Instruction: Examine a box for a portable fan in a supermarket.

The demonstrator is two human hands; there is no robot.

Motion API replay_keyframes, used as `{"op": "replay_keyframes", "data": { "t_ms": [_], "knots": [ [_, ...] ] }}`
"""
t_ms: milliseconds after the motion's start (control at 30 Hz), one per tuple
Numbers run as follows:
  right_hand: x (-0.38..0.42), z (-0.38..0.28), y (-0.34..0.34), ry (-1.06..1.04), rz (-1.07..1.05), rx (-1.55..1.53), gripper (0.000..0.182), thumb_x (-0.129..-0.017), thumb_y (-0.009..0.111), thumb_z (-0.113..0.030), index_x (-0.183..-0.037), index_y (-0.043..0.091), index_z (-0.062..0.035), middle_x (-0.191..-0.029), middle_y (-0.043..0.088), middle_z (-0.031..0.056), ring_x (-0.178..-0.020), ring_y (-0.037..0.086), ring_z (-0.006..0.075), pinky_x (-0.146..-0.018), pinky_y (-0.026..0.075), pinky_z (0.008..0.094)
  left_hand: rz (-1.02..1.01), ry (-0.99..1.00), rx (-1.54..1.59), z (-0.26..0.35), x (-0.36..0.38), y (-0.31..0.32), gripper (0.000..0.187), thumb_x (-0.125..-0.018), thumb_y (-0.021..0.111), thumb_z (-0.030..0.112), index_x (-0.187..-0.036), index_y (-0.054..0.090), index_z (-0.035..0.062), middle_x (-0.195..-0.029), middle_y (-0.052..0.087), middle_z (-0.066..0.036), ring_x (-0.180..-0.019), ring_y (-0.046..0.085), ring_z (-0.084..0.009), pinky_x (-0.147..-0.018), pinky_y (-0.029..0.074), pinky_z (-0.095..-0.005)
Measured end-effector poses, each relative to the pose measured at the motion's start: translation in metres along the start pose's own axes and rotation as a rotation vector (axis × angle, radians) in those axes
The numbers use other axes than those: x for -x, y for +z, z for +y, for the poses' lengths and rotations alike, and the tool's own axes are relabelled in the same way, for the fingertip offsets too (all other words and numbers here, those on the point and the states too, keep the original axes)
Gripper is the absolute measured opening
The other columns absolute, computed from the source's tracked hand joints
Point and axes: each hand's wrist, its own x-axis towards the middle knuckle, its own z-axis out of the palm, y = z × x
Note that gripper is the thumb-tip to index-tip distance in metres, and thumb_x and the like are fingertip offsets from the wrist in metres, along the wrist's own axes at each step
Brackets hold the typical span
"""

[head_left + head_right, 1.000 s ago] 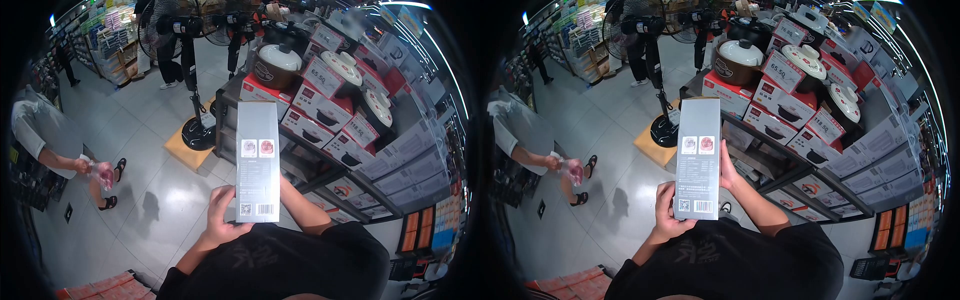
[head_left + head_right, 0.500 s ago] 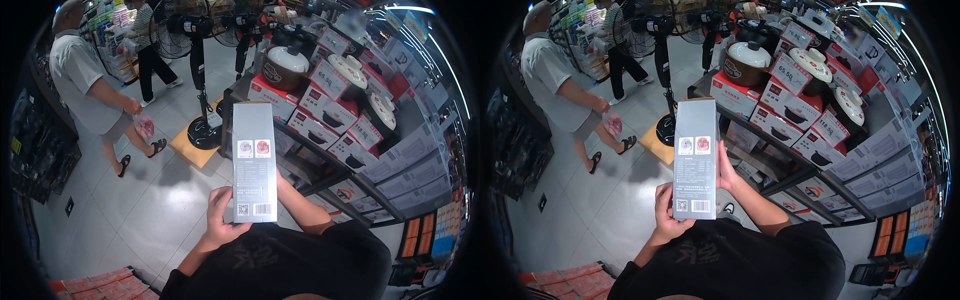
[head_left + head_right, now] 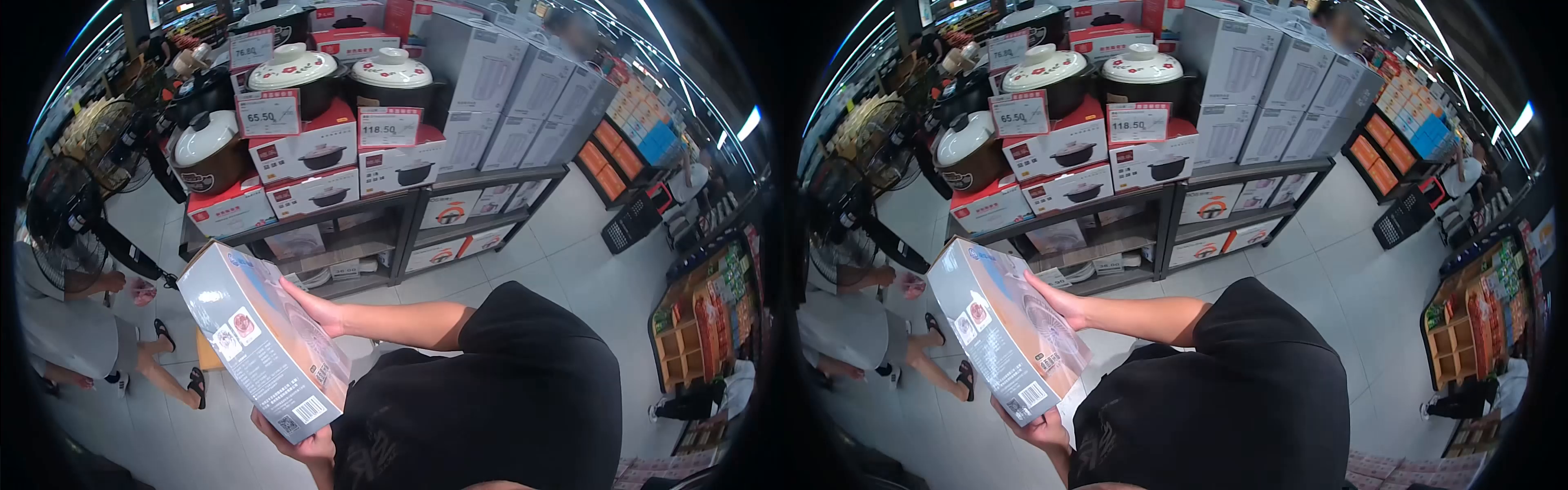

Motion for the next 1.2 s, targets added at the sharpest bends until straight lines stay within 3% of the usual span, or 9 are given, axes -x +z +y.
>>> {"op": "replay_keyframes", "data": {
  "t_ms": [33, 67, 233, 300, 467, 533, 933, 1167, 1200],
  "knots": [
    [0.005, -0.002, -0.002, -0.033, 0.018, -0.006, 0.077, -0.086, 0.038, -0.067, -0.140, 0.036, -0.0116, -0.138, 0.043, 0.0090, -0.122, 0.047, 0.0218, -0.101, 0.039, 0.0387, -0.016, 0.006, 0.003, 0.000, -0.001, -0.001, 0.071, -0.065, 0.061, 0.003, -0.130, 0.032, -0.0051, -0.118, 0.044, -0.017, -0.108, 0.049, -0.0256, -0.094, 0.038, -0.0339],
    [0.015, -0.008, -0.005, -0.048, -0.006, -0.027, 0.076, -0.087, 0.038, -0.067, -0.140, 0.036, -0.0114, -0.139, 0.043, 0.0091, -0.122, 0.046, 0.0216, -0.101, 0.039, 0.0381, 0.008, 0.007, 0.037, -0.007, 0.003, 0.004, 0.080, -0.066, 0.074, 0.014, -0.131, 0.033, -0.0045, -0.120, 0.045, -0.021, -0.112, 0.045, -0.0397, -0.094, 0.035, -0.0509],
    [0.053, -0.029, -0.024, -0.258, 0.020, -0.066, 0.072, -0.088, 0.039, -0.064, -0.138, 0.039, -0.0113, -0.137, 0.045, 0.0075, -0.119, 0.049, 0.0195, -0.099, 0.042, 0.0356, -0.139, 0.111, 0.242, -0.016, -0.008, 0.041, 0.084, -0.062, 0.078, 0.010, -0.132, 0.033, -0.0038, -0.125, 0.044, -0.021, -0.112, 0.048, -0.0364, -0.094, 0.039, -0.0480],
    [0.065, -0.032, -0.031, -0.282, -0.012, -0.042, 0.071, -0.088, 0.041, -0.063, -0.137, 0.040, -0.0113, -0.137, 0.044, 0.0076, -0.118, 0.049, 0.0193, -0.098, 0.042, 0.0359, -0.033, 0.089, 0.139, -0.017, -0.011, 0.048, 0.085, -0.063, 0.079, 0.008, -0.133, 0.032, -0.0049, -0.127, 0.044, -0.022, -0.112, 0.051, -0.0343, -0.094, 0.041, -0.0463],
    [0.100, -0.041, -0.033, -0.436, 0.108, -0.015, 0.073, -0.088, 0.041, -0.064, -0.137, 0.041, -0.0107, -0.137, 0.044, 0.0082, -0.117, 0.049, 0.0192, -0.097, 0.043, 0.0365, -0.347, 0.243, 0.230, -0.020, -0.027, 0.061, 0.080, -0.070, 0.069, 0.004, -0.136, 0.024, -0.0062, -0.134, 0.037, -0.024, -0.118, 0.048, -0.0350, -0.097, 0.043, -0.0454],
    [0.111, -0.043, -0.036, -0.469, 0.163, -0.018, 0.075, -0.087, 0.041, -0.066, -0.137, 0.041, -0.0100, -0.137, 0.044, 0.0086, -0.118, 0.049, 0.0194, -0.097, 0.043, 0.0363, -0.245, 0.434, 0.208, -0.029, -0.028, 0.069, 0.085, -0.071, 0.073, 0.010, -0.138, 0.023, -0.0056, -0.136, 0.035, -0.023, -0.121, 0.045, -0.0347, -0.098, 0.042, -0.0456],
    [0.134, -0.039, -0.042, -0.548, 0.208, -0.069, 0.078, -0.085, 0.042, -0.068, -0.135, 0.042, -0.0084, -0.135, 0.046, 0.0101, -0.117, 0.050, 0.0210, -0.098, 0.042, 0.0372, -0.391, 0.106, 0.586, -0.020, -0.019, 0.086, 0.077, -0.075, 0.065, 0.012, -0.137, 0.023, -0.0064, -0.132, 0.040, -0.020, -0.119, 0.045, -0.0294, -0.096, 0.039, -0.0391],
    [0.136, -0.033, -0.044, -0.530, 0.222, -0.107, 0.076, -0.086, 0.041, -0.067, -0.135, 0.042, -0.0087, -0.134, 0.047, 0.0101, -0.117, 0.050, 0.0214, -0.098, 0.043, 0.0377, -0.427, 0.229, 0.559, -0.027, -0.020, 0.085, 0.074, -0.079, 0.060, 0.019, -0.136, 0.021, -0.0089, -0.132, 0.040, -0.022, -0.120, 0.044, -0.0303, -0.096, 0.038, -0.0406],
    [0.136, -0.032, -0.045, -0.535, 0.224, -0.105, 0.076, -0.086, 0.041, -0.067, -0.135, 0.042, -0.0088, -0.134, 0.047, 0.0100, -0.116, 0.051, 0.0213, -0.098, 0.043, 0.0375, -0.388, 0.103, 0.525, -0.026, -0.015, 0.085, 0.076, -0.081, 0.059, 0.024, -0.137, 0.020, -0.0083, -0.133, 0.038, -0.022, -0.121, 0.043, -0.0307, -0.096, 0.038, -0.0411]
  ]
}}
